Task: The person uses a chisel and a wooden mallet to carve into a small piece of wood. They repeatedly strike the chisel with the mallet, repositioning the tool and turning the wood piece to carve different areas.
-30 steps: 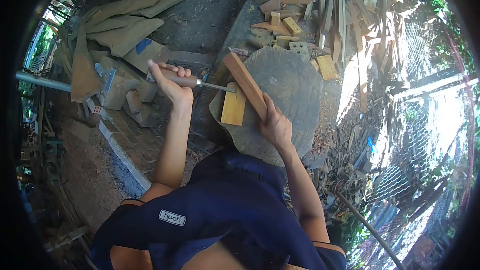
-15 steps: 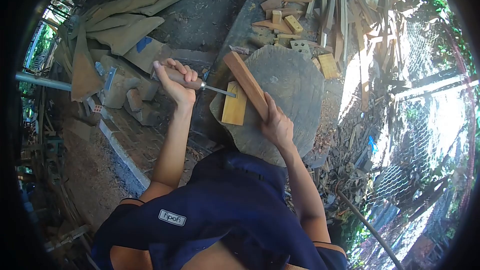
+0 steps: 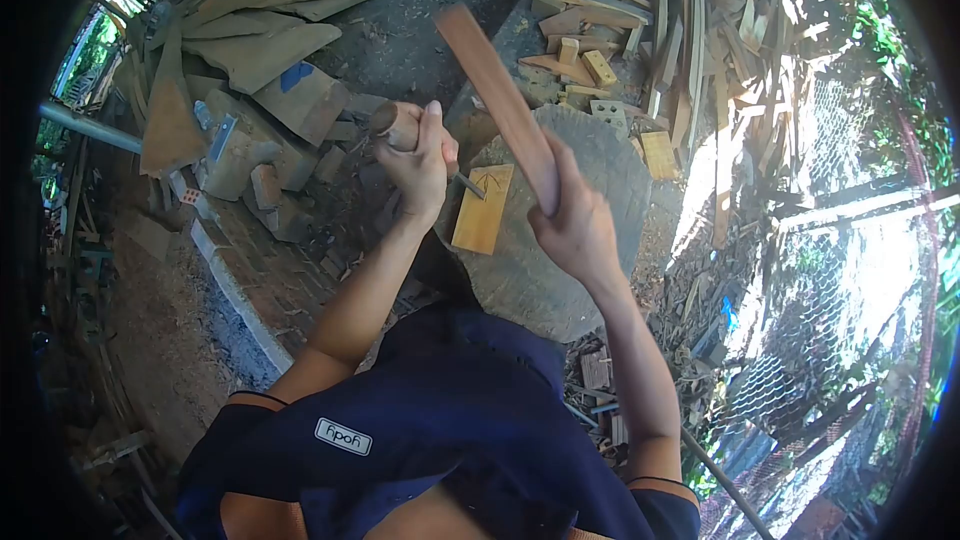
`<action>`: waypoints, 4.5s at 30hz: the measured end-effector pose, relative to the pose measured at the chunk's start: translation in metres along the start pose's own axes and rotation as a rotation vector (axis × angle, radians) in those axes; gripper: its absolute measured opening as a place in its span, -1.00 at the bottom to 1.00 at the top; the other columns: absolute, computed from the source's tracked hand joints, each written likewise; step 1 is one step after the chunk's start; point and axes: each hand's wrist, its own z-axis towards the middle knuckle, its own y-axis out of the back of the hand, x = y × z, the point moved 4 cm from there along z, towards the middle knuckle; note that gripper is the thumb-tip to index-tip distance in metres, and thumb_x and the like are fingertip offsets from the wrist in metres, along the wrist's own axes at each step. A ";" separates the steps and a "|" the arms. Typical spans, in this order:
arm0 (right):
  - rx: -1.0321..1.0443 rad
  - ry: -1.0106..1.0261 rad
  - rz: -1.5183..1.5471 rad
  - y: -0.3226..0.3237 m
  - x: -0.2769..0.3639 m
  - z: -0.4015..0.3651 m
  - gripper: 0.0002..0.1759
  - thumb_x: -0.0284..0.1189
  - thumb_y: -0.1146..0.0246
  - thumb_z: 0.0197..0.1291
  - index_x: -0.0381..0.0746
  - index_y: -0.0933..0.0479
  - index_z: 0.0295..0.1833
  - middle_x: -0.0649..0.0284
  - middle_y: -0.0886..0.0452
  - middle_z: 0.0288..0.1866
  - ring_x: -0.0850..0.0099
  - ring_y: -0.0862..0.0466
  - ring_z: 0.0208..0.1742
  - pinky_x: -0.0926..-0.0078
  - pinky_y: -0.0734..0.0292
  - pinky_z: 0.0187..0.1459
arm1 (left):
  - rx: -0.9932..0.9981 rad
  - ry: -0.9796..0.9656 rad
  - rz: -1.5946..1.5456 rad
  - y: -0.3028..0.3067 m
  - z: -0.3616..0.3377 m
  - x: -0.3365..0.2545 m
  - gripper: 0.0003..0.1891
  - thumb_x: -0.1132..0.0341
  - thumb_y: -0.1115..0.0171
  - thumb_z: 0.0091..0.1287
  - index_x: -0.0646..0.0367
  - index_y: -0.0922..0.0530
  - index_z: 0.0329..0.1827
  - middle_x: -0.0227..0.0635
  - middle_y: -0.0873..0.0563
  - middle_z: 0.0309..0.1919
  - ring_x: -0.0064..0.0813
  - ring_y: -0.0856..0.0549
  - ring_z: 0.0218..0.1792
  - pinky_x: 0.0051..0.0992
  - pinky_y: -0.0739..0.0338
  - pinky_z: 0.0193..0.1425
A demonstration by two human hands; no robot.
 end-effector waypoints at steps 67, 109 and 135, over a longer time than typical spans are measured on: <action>0.010 -0.246 -0.202 -0.080 -0.098 -0.034 -0.10 -0.51 -0.22 0.02 0.16 -0.22 0.56 0.00 -0.69 -0.08 -0.04 -0.73 -0.08 0.01 -0.64 -0.07 | 0.386 -0.188 0.097 -0.020 0.026 -0.012 -0.68 0.14 -0.19 0.53 0.19 -0.41 0.07 -0.33 -0.58 -0.31 -0.53 -0.66 -0.33 -0.40 -0.67 -0.15; -0.001 -0.231 -0.160 -0.081 -0.101 -0.033 -0.10 -0.48 -0.23 0.02 0.19 -0.22 0.55 0.05 -0.69 -0.09 0.00 -0.73 -0.06 0.05 -0.63 -0.05 | 0.842 0.002 -0.004 -0.095 -0.017 0.011 -0.51 -0.18 -0.14 0.49 0.15 -0.52 -0.23 -0.56 -0.49 -0.62 -0.78 -0.45 -0.60 -0.64 -0.31 -0.56; 0.008 -0.248 -0.168 -0.079 -0.100 -0.032 -0.14 -0.48 -0.22 0.06 0.17 -0.23 0.54 0.05 -0.69 -0.07 -0.01 -0.73 -0.04 0.04 -0.63 -0.05 | 0.864 -0.065 0.006 -0.085 -0.015 0.005 -0.36 -0.31 0.06 0.49 0.22 -0.48 -0.19 -0.45 -0.54 -0.50 -0.75 -0.47 -0.59 -0.66 -0.38 -0.53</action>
